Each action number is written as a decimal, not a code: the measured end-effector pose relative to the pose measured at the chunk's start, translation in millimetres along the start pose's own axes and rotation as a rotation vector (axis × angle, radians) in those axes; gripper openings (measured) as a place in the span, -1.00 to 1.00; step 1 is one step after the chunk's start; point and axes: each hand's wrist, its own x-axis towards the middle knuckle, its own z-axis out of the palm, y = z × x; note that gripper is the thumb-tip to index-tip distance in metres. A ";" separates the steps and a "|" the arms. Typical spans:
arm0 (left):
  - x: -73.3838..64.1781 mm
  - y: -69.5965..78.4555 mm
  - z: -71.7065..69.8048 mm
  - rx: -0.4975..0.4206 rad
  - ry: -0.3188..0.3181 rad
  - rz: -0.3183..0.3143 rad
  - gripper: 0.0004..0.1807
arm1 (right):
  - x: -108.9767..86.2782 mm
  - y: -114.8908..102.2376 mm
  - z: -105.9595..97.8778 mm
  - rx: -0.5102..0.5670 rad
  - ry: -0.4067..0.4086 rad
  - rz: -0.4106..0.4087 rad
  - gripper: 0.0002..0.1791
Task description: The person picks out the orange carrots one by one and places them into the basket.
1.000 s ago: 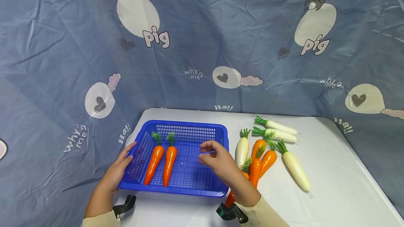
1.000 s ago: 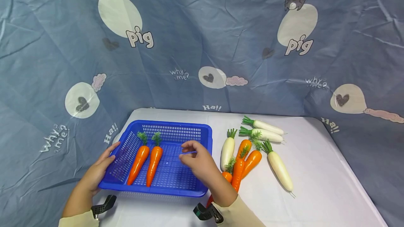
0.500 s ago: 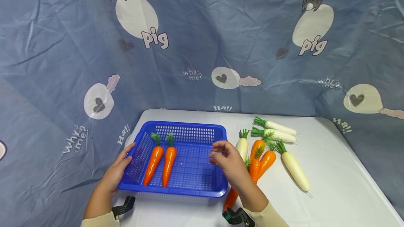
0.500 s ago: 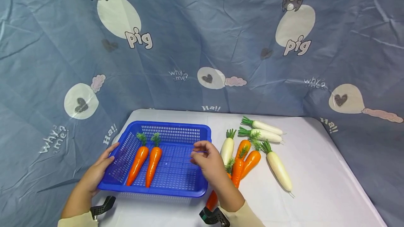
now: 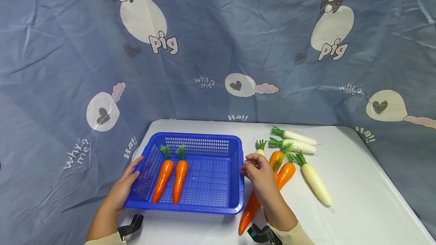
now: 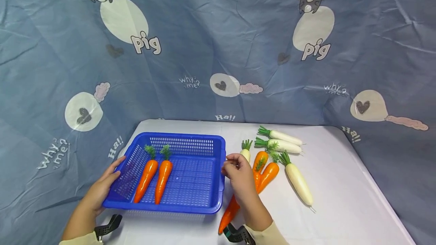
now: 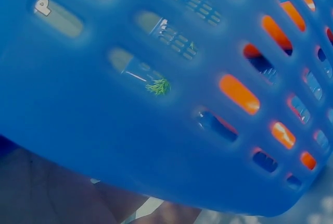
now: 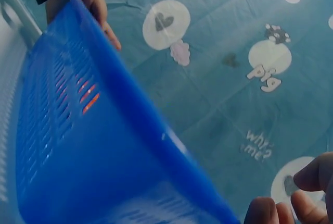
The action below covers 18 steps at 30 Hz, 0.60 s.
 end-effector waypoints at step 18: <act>-0.6 -2.1 -1.7 -0.020 0.026 -0.015 -0.39 | -6.0 21.1 -32.5 -0.368 0.063 0.050 -0.65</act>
